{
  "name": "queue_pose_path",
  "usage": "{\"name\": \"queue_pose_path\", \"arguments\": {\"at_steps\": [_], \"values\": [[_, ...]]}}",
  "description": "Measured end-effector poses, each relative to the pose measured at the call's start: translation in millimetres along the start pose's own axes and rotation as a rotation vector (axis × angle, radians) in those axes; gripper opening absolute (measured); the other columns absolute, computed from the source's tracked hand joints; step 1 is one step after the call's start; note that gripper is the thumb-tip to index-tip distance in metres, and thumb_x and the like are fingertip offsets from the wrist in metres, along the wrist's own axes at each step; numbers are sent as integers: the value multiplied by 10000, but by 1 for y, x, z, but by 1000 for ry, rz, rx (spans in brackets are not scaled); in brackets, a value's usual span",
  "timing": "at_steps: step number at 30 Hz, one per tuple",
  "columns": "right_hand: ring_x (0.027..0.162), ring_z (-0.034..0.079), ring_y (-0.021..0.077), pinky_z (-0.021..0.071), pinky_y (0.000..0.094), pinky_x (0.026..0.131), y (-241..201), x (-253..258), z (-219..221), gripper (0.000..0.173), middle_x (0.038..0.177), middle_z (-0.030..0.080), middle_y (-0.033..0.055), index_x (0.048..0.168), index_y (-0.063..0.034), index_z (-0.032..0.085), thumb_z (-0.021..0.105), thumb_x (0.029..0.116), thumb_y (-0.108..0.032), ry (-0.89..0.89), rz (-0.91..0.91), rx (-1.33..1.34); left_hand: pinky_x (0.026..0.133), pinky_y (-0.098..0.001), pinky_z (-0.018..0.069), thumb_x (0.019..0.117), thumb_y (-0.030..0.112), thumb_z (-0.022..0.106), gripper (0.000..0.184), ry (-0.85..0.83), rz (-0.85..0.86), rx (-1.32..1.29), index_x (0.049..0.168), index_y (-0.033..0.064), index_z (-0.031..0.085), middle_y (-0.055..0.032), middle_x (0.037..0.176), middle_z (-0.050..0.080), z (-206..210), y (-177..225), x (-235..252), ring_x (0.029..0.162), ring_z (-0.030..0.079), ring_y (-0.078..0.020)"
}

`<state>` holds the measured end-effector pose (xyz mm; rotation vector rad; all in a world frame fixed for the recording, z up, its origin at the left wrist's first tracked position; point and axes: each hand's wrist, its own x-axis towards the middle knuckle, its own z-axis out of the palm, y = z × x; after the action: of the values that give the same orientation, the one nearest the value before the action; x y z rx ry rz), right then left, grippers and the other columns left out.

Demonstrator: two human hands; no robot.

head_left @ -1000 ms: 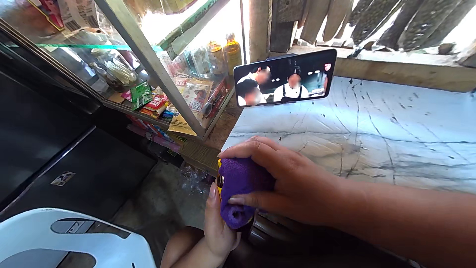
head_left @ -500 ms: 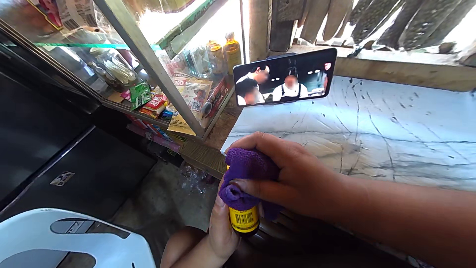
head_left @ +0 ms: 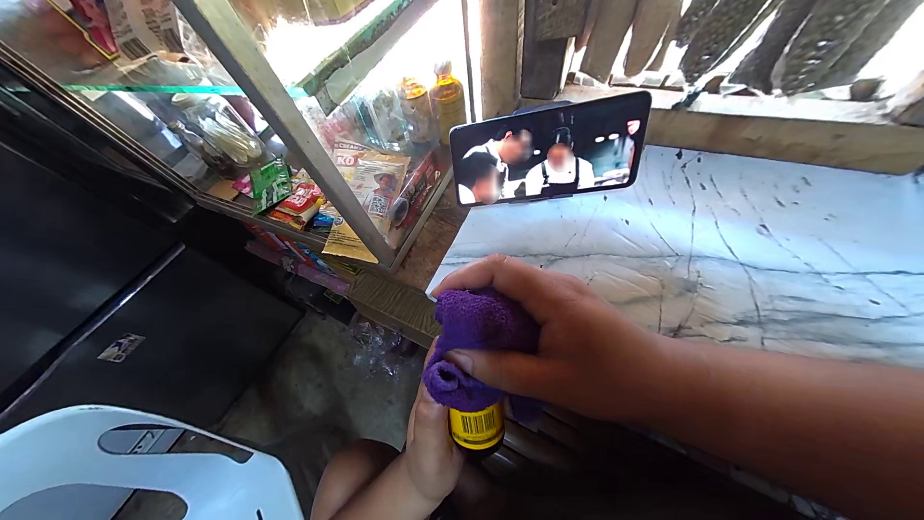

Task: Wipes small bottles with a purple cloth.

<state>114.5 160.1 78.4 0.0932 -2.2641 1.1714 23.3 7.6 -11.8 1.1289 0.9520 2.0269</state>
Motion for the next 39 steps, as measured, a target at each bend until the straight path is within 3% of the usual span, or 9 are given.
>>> {"name": "queue_pose_path", "arguments": {"at_steps": [4,10,15,19,21,23,28,35,39], "values": [[908,656,-30,571,147,768,-2,1,-1,340,998,693,-52,1211,-96,639,723,907,-222,52,-48,11,875,-209,552,1040,543,426,455,7,54,114,1317,231,608,99,1165,695,-4,9,6,1029,657,4],[944,651,-9,568,154,798,-2,2,-2,359,1039,681,-23,1224,-67,628,716,897,-184,128,-89,6,911,-214,533,1060,437,459,381,-61,111,106,1313,181,584,66,1197,675,-11,22,16,1063,644,-21],[961,654,0,580,183,805,-1,1,0,362,1062,677,-31,1261,-93,610,693,931,-216,94,-47,-4,799,-198,555,1064,394,482,338,-31,106,107,1287,155,568,41,1122,679,-11,17,13,938,660,-27],[1015,642,17,569,220,878,0,-1,2,496,1159,653,-2,1422,-111,500,657,984,-280,-9,0,-1,588,-187,523,1038,487,495,374,45,22,26,1209,167,584,27,949,679,-11,17,11,729,640,-31],[1069,627,59,555,267,918,1,-3,4,589,1208,641,18,1474,-111,459,667,977,-348,-43,-36,-70,565,-194,527,1024,502,513,397,99,9,-38,1212,165,606,21,951,693,-9,17,10,717,649,-37],[1118,611,103,541,295,945,1,-4,7,675,1241,629,41,1496,-105,447,690,946,-411,-64,-87,-156,615,-202,555,1033,488,497,402,137,37,-54,1230,166,635,27,1018,714,-5,19,11,795,678,-39],[1219,571,155,501,322,1015,0,-6,8,802,1319,605,65,1552,-107,387,708,907,-460,-124,-132,-243,892,-263,573,1035,390,518,366,131,64,-246,1245,134,675,-4,1111,740,-1,20,12,1022,700,-76],[1131,588,115,519,282,946,2,-6,8,723,1240,628,31,1506,-115,459,710,913,-444,-71,-146,-223,703,-234,589,1017,469,535,404,152,43,-186,1252,164,657,11,1076,736,1,15,8,901,709,-66],[1106,598,82,524,256,926,1,-4,6,665,1232,635,15,1480,-119,491,702,928,-423,-74,-113,-183,722,-223,580,1019,493,515,404,165,64,-118,1247,189,653,33,1103,728,2,11,8,939,696,-46]]}}
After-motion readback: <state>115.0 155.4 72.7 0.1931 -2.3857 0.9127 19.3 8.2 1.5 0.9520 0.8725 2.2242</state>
